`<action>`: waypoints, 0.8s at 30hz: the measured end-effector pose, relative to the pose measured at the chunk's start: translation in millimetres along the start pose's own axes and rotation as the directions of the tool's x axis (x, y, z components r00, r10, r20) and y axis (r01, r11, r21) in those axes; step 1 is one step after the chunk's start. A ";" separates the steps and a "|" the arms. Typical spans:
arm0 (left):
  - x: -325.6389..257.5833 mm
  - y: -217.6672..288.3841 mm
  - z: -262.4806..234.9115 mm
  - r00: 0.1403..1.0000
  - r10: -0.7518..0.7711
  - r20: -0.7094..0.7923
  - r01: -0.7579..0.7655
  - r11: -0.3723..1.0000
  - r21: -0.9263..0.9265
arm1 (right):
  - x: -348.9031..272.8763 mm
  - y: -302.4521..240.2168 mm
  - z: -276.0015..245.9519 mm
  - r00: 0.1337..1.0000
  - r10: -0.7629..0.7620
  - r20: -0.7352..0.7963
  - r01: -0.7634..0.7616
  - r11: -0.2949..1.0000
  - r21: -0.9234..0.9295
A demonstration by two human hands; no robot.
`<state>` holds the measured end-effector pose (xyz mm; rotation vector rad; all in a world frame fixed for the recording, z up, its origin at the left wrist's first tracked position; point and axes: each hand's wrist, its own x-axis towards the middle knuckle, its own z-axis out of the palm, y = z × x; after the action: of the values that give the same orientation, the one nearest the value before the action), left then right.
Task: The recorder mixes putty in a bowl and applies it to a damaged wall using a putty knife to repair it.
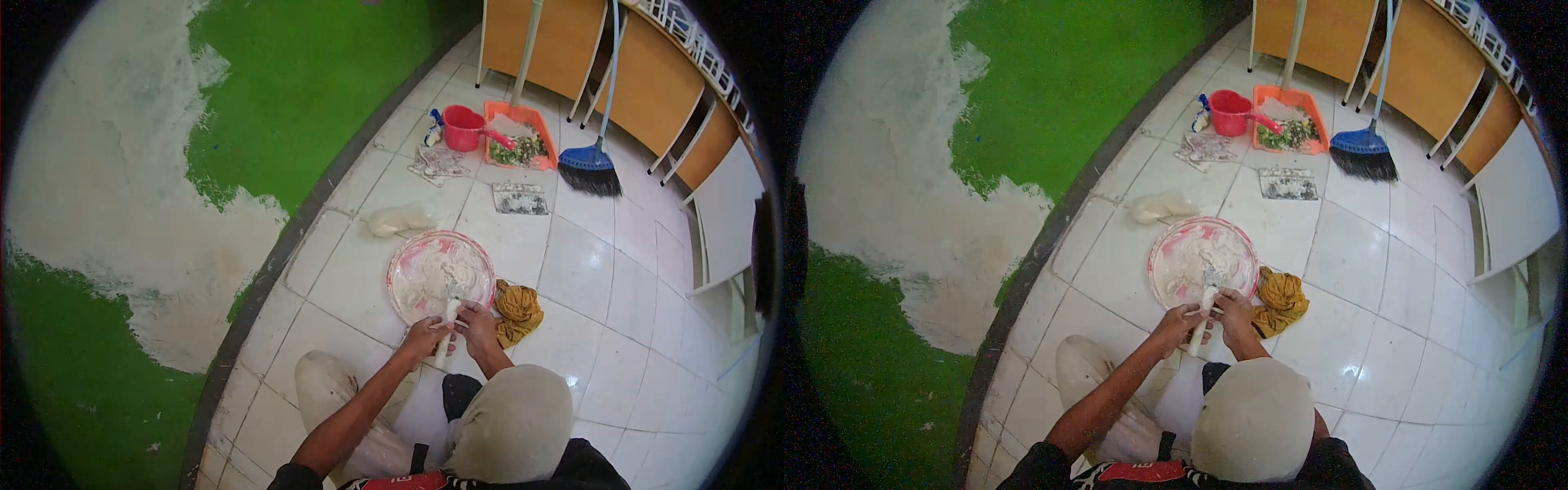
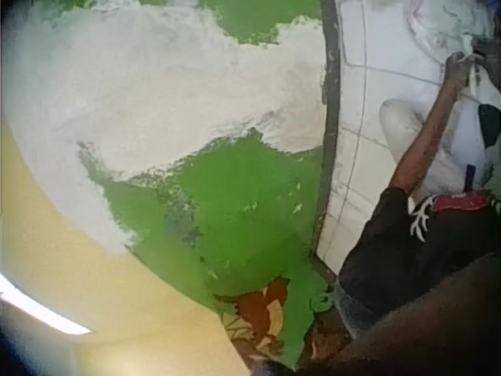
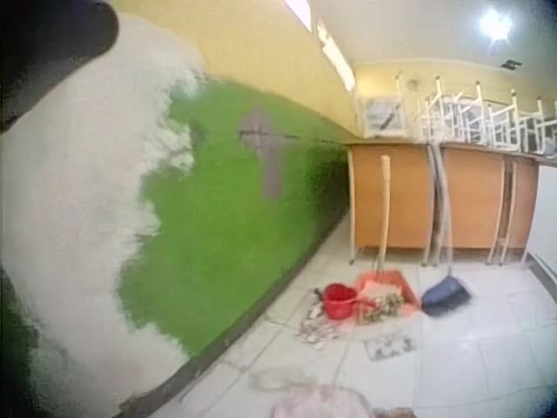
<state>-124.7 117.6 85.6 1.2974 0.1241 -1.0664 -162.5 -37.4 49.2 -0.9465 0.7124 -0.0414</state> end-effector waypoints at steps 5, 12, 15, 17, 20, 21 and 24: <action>-1.3 -10.8 -18.0 0.998 0.064 -0.018 -0.061 0.989 0.132 | -4.3 -5.9 5.5 0.989 0.072 0.131 -0.057 0.991 -0.118; -10.2 -19.8 -33.5 0.948 0.235 -0.217 -0.181 0.953 0.243 | 35.5 42.8 -83.3 0.945 -0.325 -0.024 0.243 0.751 -0.614; -2.4 -16.7 -37.0 0.949 0.238 -0.204 -0.168 0.936 0.311 | 61.8 83.0 -119.4 0.974 -0.213 0.073 0.192 0.615 -0.765; 3.1 -15.3 -34.9 0.946 0.263 -0.191 -0.195 0.929 0.314 | 82.0 107.7 -131.2 0.938 -0.345 0.016 0.306 0.807 -0.506; -4.4 -24.4 -52.0 0.928 0.277 -0.249 -0.194 0.930 0.312 | 78.8 101.1 -94.4 0.972 -0.235 -0.009 0.200 0.846 -0.495; -6.7 -21.0 -50.9 0.941 0.245 -0.234 -0.157 0.927 0.340 | 78.7 93.3 -88.5 0.980 -0.194 -0.047 0.147 0.859 -0.490; -9.2 -11.5 -46.3 0.948 0.219 -0.231 -0.114 0.912 0.395 | 81.0 73.6 -70.6 0.971 -0.213 -0.106 0.172 0.936 -0.308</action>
<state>-115.9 161.9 67.7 1.7696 0.0095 -0.7805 -160.0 -71.3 -76.5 -1.3119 0.7636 -0.1785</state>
